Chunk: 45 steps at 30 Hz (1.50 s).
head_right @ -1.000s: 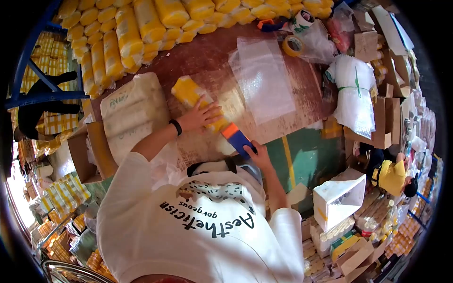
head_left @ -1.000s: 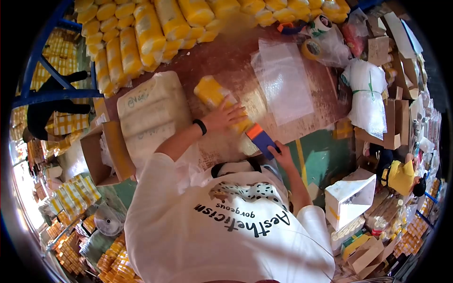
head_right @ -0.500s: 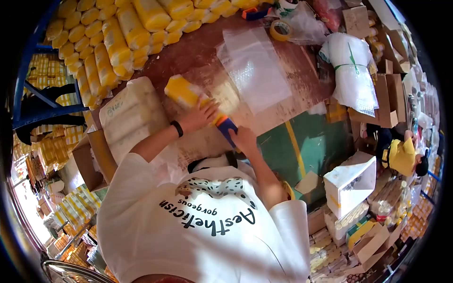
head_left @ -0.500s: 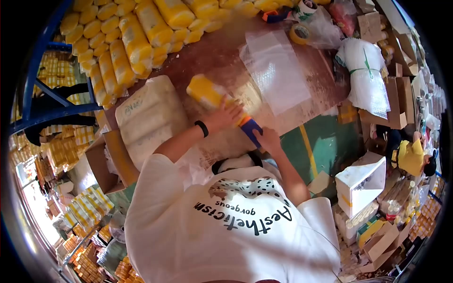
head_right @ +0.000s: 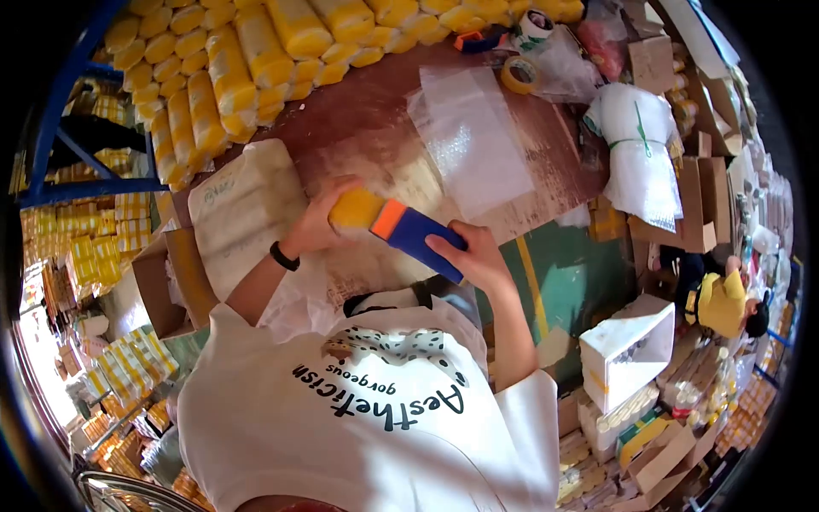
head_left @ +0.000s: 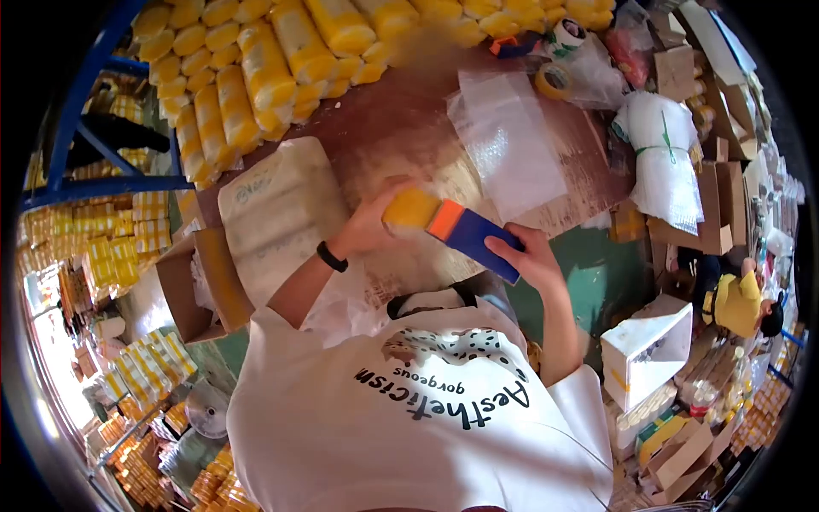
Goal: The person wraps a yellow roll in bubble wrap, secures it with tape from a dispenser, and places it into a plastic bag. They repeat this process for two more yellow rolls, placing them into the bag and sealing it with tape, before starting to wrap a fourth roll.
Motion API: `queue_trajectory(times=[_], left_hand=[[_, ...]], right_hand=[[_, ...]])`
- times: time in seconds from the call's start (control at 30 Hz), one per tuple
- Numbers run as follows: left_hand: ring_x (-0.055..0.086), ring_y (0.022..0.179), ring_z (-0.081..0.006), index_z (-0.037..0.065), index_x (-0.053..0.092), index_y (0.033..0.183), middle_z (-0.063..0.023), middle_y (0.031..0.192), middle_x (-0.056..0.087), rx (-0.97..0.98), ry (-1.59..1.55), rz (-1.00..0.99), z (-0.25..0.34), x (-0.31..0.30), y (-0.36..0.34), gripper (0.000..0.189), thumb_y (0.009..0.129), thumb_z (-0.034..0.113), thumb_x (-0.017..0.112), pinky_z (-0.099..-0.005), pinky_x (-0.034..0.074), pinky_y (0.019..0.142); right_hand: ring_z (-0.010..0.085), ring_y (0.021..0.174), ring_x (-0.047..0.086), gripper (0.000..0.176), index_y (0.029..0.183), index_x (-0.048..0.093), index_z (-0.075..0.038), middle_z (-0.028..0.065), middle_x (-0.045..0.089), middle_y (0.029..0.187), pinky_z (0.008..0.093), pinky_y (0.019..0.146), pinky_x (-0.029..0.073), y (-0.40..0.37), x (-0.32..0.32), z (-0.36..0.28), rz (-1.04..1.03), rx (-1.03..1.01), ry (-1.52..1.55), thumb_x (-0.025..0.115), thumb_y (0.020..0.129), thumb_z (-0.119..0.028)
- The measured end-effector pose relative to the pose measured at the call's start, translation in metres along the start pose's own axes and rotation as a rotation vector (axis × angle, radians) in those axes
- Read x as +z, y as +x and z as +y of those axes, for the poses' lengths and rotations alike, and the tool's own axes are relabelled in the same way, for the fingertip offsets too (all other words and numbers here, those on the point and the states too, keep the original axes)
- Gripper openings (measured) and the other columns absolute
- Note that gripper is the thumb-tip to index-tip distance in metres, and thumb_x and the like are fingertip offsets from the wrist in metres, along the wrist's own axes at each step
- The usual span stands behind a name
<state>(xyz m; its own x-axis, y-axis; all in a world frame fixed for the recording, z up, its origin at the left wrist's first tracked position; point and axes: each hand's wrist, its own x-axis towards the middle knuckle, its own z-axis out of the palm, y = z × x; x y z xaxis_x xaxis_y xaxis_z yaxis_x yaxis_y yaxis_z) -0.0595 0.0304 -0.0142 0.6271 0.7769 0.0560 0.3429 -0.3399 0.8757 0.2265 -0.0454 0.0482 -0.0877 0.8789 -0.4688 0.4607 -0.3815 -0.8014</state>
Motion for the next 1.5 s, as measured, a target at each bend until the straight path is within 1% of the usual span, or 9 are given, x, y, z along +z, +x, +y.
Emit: queue_trajectory(times=[0.17,0.37,0.67,0.77,0.9,1.03,1.17,1.37,1.5], left_hand=[[0.041,0.122,-0.028,0.013,0.04,0.134,-0.0086,0.132,0.041,0.056,0.552,0.078,0.036,-0.002,-0.013,0.084,0.06,0.027,0.078,-0.0425,0.041,0.097],[0.044,0.115,-0.0263,0.015,0.046,0.126,-0.0025,0.127,0.045,-0.018,0.626,0.04,0.026,-0.001,-0.013,0.074,0.061,0.029,0.076,-0.0389,0.051,0.083],[0.042,0.118,-0.0263,0.015,0.047,0.124,-0.0032,0.127,0.044,0.03,0.727,0.027,0.034,0.039,-0.007,0.071,0.061,0.029,0.077,-0.0384,0.052,0.081],[0.041,0.119,-0.0272,0.015,0.048,0.124,-0.0042,0.127,0.043,0.004,0.672,0.012,0.046,0.031,-0.005,0.072,0.06,0.029,0.078,-0.0396,0.049,0.086],[0.041,0.12,-0.0295,0.016,0.05,0.125,-0.0076,0.128,0.043,0.011,0.609,0.075,0.002,-0.002,-0.014,0.074,0.06,0.031,0.08,-0.039,0.042,0.096],[0.04,0.121,-0.0291,0.017,0.05,0.127,-0.0101,0.129,0.043,-0.073,0.268,0.074,-0.032,-0.039,-0.006,0.073,0.062,0.025,0.08,-0.0364,0.037,0.1],[0.039,0.123,-0.0243,0.019,0.046,0.131,-0.0081,0.131,0.041,-0.221,-0.016,0.003,-0.088,-0.07,0.012,0.071,0.069,0.022,0.079,-0.0338,0.036,0.1],[0.047,0.114,-0.0167,0.019,0.046,0.128,-0.0012,0.122,0.047,-0.714,-0.522,-0.037,-0.1,-0.1,0.035,0.056,0.079,0.025,0.072,-0.0283,0.036,0.098],[0.047,0.11,-0.0124,0.017,0.051,0.114,0.0024,0.116,0.05,-0.663,-0.37,0.039,-0.17,-0.081,0.048,0.04,0.081,0.027,0.071,-0.0247,0.037,0.093]], right_hand=[[0.0073,0.055,0.045,0.035,0.074,0.057,0.0,0.003,0.05,0.056,0.027,0.05,0.037,0.009,0.027,0.018,-0.024,-0.103,0.108,0.069,0.083,-0.031],[0.0073,0.055,0.045,0.036,0.072,0.055,0.0,0.0031,0.049,0.057,0.0275,0.049,0.037,0.012,0.029,0.069,0.024,-0.215,0.111,0.07,0.082,-0.031],[0.0368,0.063,0.06,0.043,0.07,0.06,0.0,0.0192,0.062,0.065,0.0392,0.059,0.048,0.005,0.04,0.047,0.322,-0.2,-0.573,0.066,0.079,-0.041],[0.0334,0.062,0.062,0.045,0.077,0.063,0.0,0.0182,0.063,0.066,0.0376,0.061,0.05,0.013,0.025,0.041,0.102,-0.064,-0.504,0.065,0.079,-0.045],[0.023,0.062,0.062,0.049,0.083,0.065,0.001,0.0152,0.061,0.065,0.0343,0.061,0.048,0.017,-0.001,0.065,-0.071,0.001,0.157,0.067,0.078,-0.047],[0.0202,0.063,0.06,0.052,0.083,0.065,0.002,0.0151,0.061,0.066,0.0339,0.06,0.046,0.057,0.026,0.065,0.05,-0.127,-0.072,0.069,0.076,-0.05],[0.0209,0.068,0.062,0.055,0.091,0.067,0.001,0.0132,0.065,0.075,0.0317,0.065,0.048,0.112,0.041,0.044,0.008,-0.029,0.092,0.068,0.075,-0.051],[0.0235,0.073,0.065,0.063,0.091,0.067,0.004,0.0164,0.067,0.08,0.0315,0.067,0.049,0.134,0.059,-0.002,0.074,-0.184,-0.02,0.067,0.073,-0.057],[0.0224,0.068,0.064,0.061,0.086,0.068,0.005,0.015,0.066,0.075,0.0325,0.065,0.049,0.148,0.085,0.027,0.159,-0.156,-0.042,0.067,0.075,-0.055]])
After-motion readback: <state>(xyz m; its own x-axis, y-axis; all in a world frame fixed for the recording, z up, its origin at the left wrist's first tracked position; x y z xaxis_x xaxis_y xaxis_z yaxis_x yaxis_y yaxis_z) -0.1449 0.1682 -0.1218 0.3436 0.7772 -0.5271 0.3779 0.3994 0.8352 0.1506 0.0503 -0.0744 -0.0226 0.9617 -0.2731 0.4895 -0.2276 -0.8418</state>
